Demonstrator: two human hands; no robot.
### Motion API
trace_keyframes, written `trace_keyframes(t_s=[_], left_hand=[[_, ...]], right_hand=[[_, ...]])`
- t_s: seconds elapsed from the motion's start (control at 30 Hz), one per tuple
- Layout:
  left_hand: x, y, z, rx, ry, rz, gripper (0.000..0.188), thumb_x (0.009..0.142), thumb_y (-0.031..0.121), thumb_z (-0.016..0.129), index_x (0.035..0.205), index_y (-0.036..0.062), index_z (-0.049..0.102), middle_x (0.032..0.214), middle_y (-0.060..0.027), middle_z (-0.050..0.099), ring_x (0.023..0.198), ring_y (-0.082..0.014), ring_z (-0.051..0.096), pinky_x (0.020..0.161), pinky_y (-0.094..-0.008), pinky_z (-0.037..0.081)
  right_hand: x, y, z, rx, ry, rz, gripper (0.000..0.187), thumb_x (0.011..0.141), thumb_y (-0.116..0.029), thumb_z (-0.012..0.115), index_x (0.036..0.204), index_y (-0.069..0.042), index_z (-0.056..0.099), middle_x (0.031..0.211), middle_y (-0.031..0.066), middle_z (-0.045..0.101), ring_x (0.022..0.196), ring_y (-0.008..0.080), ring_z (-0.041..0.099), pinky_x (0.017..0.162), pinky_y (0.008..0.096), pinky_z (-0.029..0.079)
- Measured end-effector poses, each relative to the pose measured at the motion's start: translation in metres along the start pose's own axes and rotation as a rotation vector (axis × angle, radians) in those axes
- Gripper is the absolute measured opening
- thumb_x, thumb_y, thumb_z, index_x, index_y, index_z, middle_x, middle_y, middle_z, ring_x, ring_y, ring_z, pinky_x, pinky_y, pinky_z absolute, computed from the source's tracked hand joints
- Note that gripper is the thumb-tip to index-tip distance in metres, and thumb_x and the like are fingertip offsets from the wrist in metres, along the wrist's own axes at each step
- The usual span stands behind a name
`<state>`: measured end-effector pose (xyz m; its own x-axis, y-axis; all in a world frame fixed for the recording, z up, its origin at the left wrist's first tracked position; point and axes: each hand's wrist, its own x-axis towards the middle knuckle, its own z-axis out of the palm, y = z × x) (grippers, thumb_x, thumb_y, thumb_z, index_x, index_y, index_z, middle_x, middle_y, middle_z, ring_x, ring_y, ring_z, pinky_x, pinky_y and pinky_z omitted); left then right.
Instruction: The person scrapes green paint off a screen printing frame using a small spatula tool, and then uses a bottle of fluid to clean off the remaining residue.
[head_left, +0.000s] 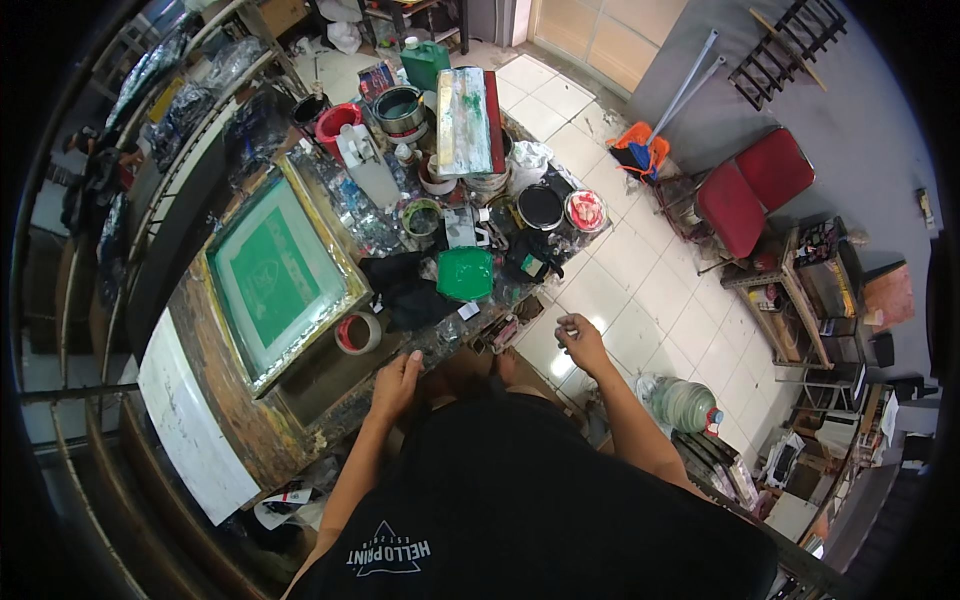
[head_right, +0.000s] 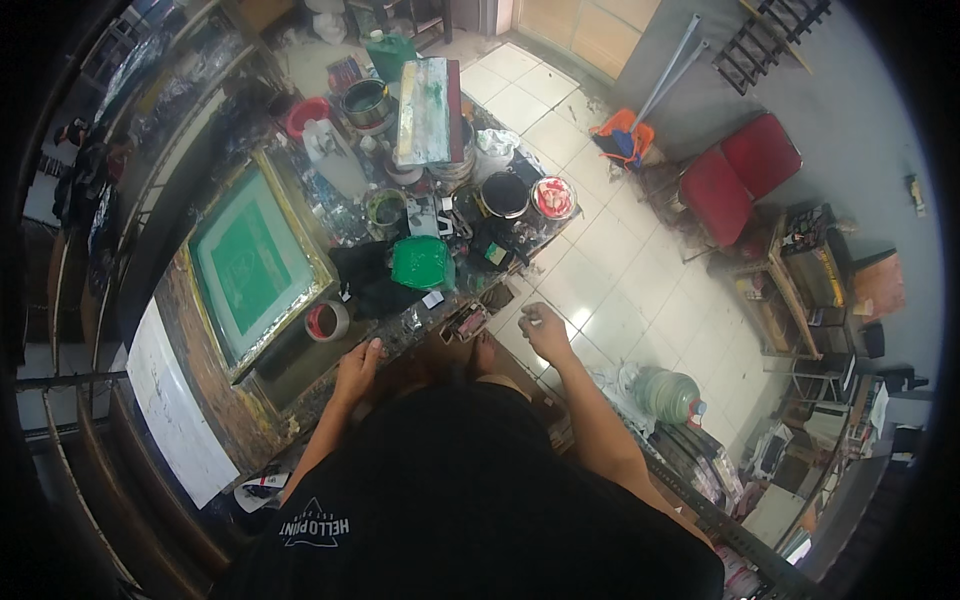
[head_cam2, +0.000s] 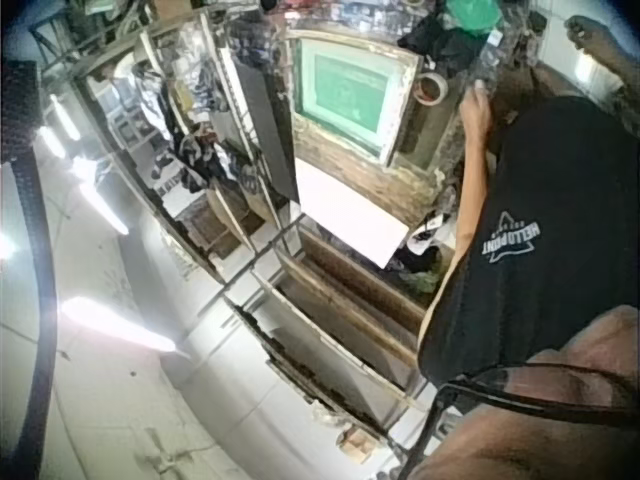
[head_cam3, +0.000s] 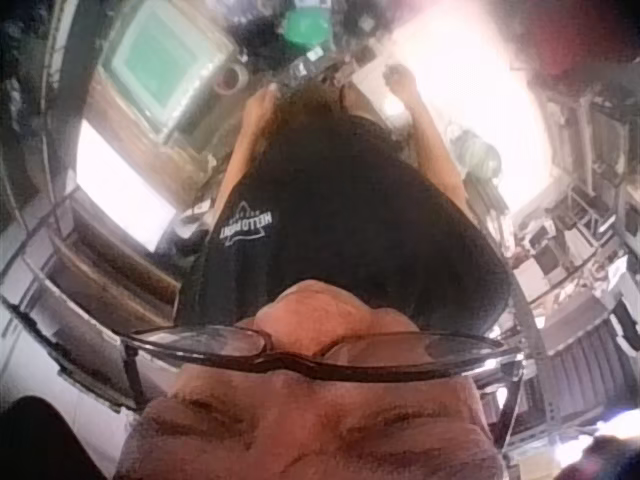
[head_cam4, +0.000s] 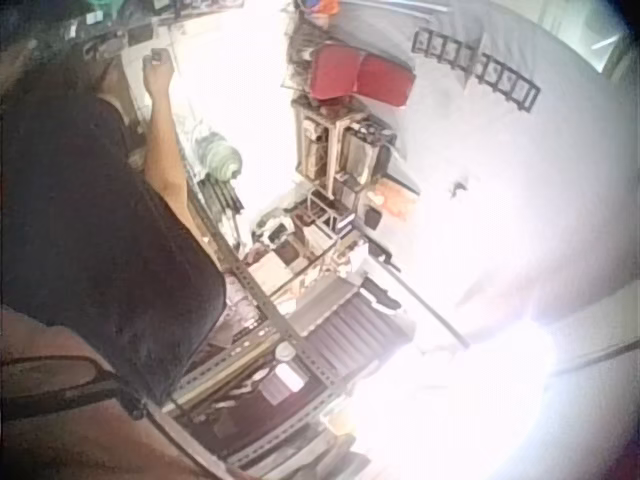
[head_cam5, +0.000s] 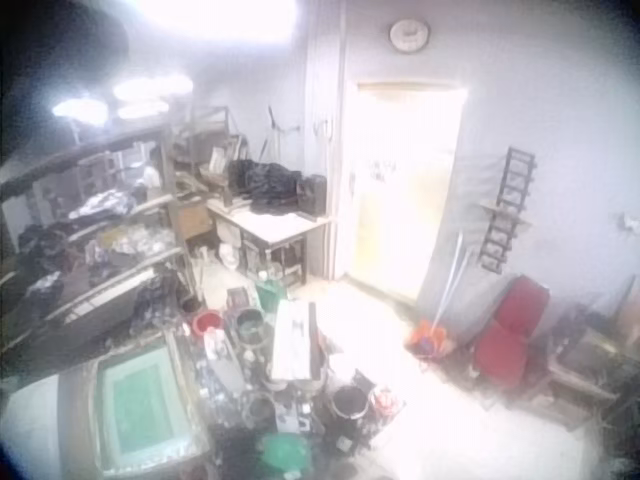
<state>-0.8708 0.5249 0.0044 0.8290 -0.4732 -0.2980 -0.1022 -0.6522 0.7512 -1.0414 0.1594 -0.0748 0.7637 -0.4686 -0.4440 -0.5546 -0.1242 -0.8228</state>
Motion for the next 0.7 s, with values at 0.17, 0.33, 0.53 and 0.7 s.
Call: trace_keyframes(t_s=[0.17, 0.33, 0.53, 0.7], left_hand=[[0.007, 0.0, 0.001, 0.008, -0.063, 0.027, 0.054, 0.103, 0.048, 0.053, 0.086, -0.002, 0.063, 0.076, -0.0254, 0.063, 0.074, -0.0448, 0.062, 0.068, -0.0484, 0.047], [0.006, 0.004, -0.003, 0.057, -0.076, 0.054, 0.051, 0.102, 0.045, 0.056, 0.084, -0.0026, 0.058, 0.073, -0.0267, 0.059, 0.069, -0.0464, 0.057, 0.063, -0.0487, 0.044], [-0.027, 0.008, -0.014, 0.074, -0.01, -0.042, 0.049, 0.101, 0.044, 0.058, 0.084, -0.0025, 0.06, 0.069, -0.0243, 0.059, 0.064, -0.0413, 0.059, 0.06, -0.0469, 0.043], [-0.066, -0.013, -0.013, -0.108, 0.143, -0.156, 0.045, 0.102, 0.042, 0.058, 0.092, -0.0013, 0.067, 0.071, -0.0178, 0.064, 0.065, -0.025, 0.062, 0.063, -0.0394, 0.047]], right_hand=[[0.041, -0.078, -0.001, 0.086, 0.009, -0.349, 0.04, 0.095, -0.015, 0.068, 0.133, -0.006, 0.061, 0.109, 0.0124, 0.072, 0.084, 0.0199, 0.071, 0.075, 0.0334, 0.057], [0.122, -0.157, 0.025, -0.271, 0.021, -0.497, 0.03, 0.089, -0.021, 0.069, 0.116, -0.007, 0.072, 0.107, 0.0199, 0.073, 0.097, 0.0356, 0.071, 0.087, 0.0436, 0.056], [0.194, -0.173, 0.064, -0.798, -0.1, -0.362, 0.03, 0.079, -0.021, 0.071, 0.106, -0.007, 0.076, 0.108, 0.0192, 0.073, 0.103, 0.0373, 0.069, 0.092, 0.0467, 0.055], [0.203, -0.17, 0.079, -0.817, -0.081, -0.364, 0.035, 0.08, -0.019, 0.069, 0.111, -0.005, 0.074, 0.113, 0.0206, 0.071, 0.11, 0.0359, 0.067, 0.096, 0.0466, 0.053]])
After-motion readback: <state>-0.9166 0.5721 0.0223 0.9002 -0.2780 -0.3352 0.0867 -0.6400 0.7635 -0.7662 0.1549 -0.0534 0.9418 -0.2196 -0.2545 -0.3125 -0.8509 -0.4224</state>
